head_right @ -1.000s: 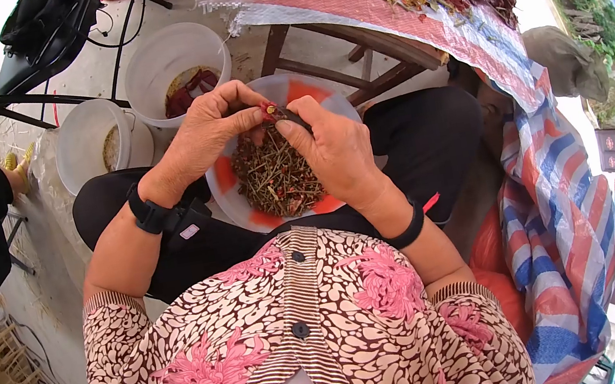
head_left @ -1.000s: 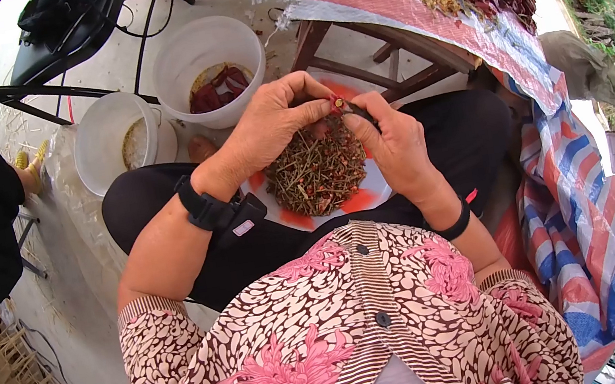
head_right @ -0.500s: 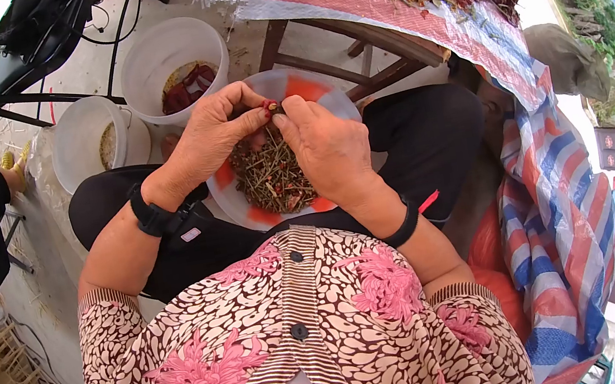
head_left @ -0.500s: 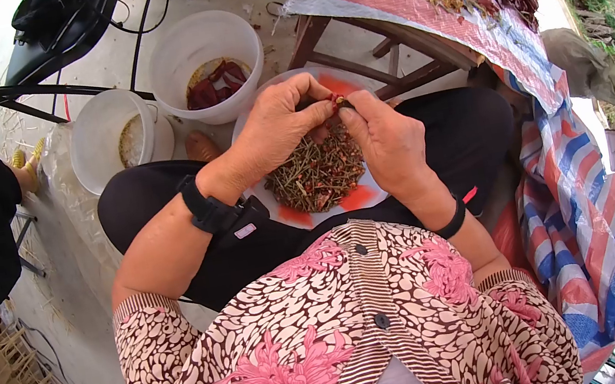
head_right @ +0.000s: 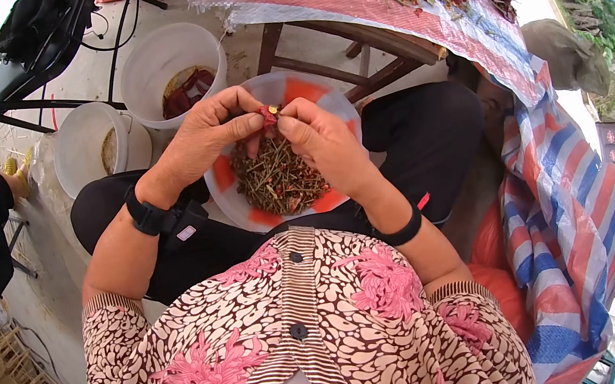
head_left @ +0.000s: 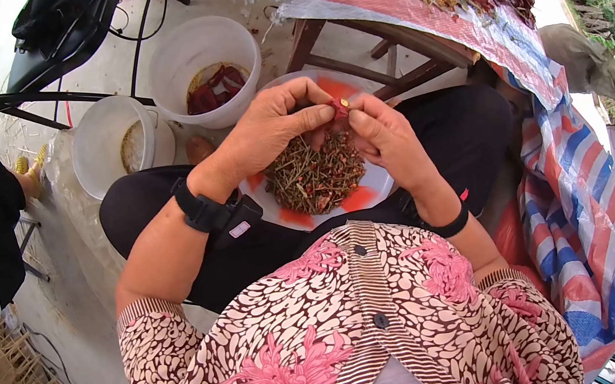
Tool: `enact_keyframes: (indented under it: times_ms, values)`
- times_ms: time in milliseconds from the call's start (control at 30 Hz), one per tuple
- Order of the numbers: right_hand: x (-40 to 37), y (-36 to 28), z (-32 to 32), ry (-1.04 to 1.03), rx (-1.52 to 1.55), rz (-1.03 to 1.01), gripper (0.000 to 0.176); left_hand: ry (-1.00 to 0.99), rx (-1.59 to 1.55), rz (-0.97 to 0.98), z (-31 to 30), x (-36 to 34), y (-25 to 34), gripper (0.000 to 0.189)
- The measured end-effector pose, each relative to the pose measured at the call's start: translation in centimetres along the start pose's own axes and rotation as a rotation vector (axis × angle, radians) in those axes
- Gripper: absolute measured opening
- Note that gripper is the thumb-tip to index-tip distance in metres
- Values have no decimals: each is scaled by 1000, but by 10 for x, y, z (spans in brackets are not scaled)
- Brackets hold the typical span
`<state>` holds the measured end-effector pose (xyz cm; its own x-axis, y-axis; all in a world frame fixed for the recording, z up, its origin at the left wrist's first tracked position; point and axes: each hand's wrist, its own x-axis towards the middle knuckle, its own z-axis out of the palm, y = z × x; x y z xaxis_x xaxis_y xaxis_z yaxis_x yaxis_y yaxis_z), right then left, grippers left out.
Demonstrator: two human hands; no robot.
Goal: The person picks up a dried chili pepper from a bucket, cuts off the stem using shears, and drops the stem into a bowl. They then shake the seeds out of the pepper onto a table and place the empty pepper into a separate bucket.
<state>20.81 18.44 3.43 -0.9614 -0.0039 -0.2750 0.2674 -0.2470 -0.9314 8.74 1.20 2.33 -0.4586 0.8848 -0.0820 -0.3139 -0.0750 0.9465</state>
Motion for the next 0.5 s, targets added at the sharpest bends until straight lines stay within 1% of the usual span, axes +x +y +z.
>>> enact_keyframes:
  times_ms: [100,200,300,400,500]
  values:
    - [-6,2,7,157,-515,-297,31,-33,-8,11,0,0,-1,17]
    - [-11,1,4,213,-738,-300,34,-28,-3,34,0,-1,-1,18]
    - [-12,7,3,238,-752,-360,32,-35,-32,20,-1,-2,0,18]
    - [-12,1,6,306,-792,-407,32,-69,-34,23,-2,-2,0,19]
    - [-10,3,5,269,-832,-427,32,-96,-35,8,-3,-2,0,19]
